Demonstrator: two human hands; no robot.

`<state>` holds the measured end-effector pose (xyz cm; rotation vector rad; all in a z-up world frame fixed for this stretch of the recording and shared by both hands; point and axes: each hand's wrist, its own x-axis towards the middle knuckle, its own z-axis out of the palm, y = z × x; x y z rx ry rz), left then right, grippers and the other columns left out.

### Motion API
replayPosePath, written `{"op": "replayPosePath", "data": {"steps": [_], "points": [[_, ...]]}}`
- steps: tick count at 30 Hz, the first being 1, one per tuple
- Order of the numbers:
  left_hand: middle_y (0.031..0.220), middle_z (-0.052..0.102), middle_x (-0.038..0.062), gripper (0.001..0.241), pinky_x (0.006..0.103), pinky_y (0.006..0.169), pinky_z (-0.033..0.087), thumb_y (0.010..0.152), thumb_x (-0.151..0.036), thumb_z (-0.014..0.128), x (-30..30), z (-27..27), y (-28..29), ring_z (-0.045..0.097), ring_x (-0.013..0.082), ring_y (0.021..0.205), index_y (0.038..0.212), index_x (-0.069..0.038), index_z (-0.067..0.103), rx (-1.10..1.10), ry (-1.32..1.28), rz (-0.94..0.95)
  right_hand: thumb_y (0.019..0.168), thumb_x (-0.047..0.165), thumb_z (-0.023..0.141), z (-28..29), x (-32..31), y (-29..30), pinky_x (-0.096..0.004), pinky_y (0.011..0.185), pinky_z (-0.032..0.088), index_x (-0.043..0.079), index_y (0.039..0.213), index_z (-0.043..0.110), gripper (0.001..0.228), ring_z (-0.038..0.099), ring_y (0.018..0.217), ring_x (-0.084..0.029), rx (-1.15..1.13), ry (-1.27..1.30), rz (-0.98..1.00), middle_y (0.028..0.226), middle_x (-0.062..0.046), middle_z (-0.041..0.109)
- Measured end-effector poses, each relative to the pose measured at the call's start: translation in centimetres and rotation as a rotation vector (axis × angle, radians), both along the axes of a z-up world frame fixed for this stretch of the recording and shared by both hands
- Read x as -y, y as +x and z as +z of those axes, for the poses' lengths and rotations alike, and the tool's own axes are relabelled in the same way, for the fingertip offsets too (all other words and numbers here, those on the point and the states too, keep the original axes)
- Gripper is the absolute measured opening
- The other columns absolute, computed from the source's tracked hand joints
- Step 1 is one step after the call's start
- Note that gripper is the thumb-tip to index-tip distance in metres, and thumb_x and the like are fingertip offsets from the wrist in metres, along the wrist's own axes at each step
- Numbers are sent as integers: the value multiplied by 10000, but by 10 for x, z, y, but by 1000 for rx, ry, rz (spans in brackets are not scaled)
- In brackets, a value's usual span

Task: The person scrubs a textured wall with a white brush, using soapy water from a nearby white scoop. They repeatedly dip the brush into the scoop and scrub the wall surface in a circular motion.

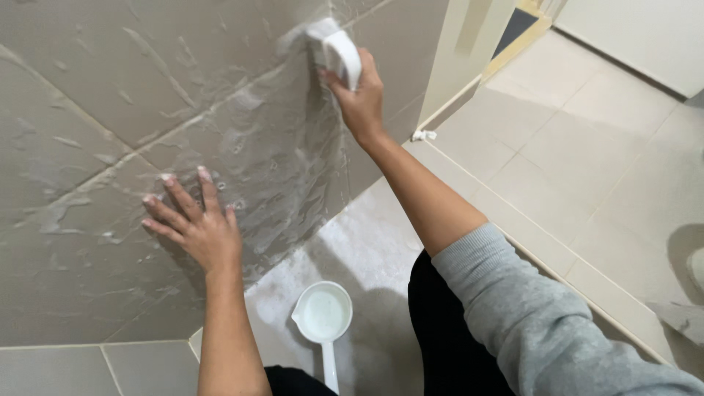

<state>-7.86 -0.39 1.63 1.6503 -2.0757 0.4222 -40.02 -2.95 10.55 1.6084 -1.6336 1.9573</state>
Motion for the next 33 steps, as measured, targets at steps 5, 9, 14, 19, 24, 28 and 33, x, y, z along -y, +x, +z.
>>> {"op": "replayPosePath", "data": {"steps": [5, 9, 14, 19, 24, 28, 33], "points": [[1692, -7, 195, 1144, 841, 1152, 111, 945, -275, 999, 0, -1, 3, -27, 574, 1481, 1706, -284, 144, 20, -1, -26, 939, 384, 726, 6, 5, 14, -338, 747, 536, 77, 1279, 559, 488, 658, 922, -237, 27, -35, 31, 1121, -102, 670], [1679, 1, 211, 1124, 851, 1136, 121, 920, -225, 1015, -2, 3, 2, -30, 582, 1460, 1714, -228, 220, 23, -20, -45, 996, 413, 627, -42, 18, -12, -428, 746, 465, 14, 1152, 544, 437, 551, 917, -320, -333, -43, 55, 1042, -158, 571], [1692, -16, 167, 1122, 841, 1142, 131, 932, -223, 1011, -1, -3, 12, -23, 562, 1481, 1727, -258, 220, 52, -44, -35, 865, 342, 773, 18, 0, -5, -281, 655, 458, 142, 1116, 600, 365, 568, 756, -136, 277, -18, -35, 865, 4, 625], [1694, 22, 169, 1196, 863, 1127, 144, 875, -278, 1053, 5, -7, 10, 1, 577, 1472, 1709, -275, 197, 63, -61, -42, 928, 368, 762, -13, 10, -6, -405, 758, 478, 68, 1154, 556, 429, 581, 953, -303, -228, -63, 17, 1041, -114, 617], [1691, 18, 181, 1193, 854, 1133, 145, 891, -292, 1055, 3, -8, 11, 8, 583, 1476, 1709, -273, 186, 77, -66, -36, 868, 451, 764, 10, 3, -3, -303, 693, 479, 98, 1205, 578, 521, 600, 848, -185, 200, -14, -28, 985, -51, 645], [1688, 45, 181, 1188, 858, 1120, 163, 878, -295, 1065, 6, -11, 12, 34, 580, 1472, 1707, -268, 214, 83, -92, -36, 930, 471, 685, 16, 5, 25, -373, 770, 528, 49, 1229, 550, 534, 652, 941, -270, -7, -18, -10, 1104, -125, 640], [1695, -13, 172, 1183, 843, 1148, 125, 959, -307, 1033, 2, -6, 11, -15, 574, 1483, 1710, -288, 120, 89, 4, -8, 959, 359, 704, -9, 4, 18, -354, 721, 495, 46, 1181, 554, 411, 572, 902, -258, -244, -30, 53, 1052, -126, 606]]}}
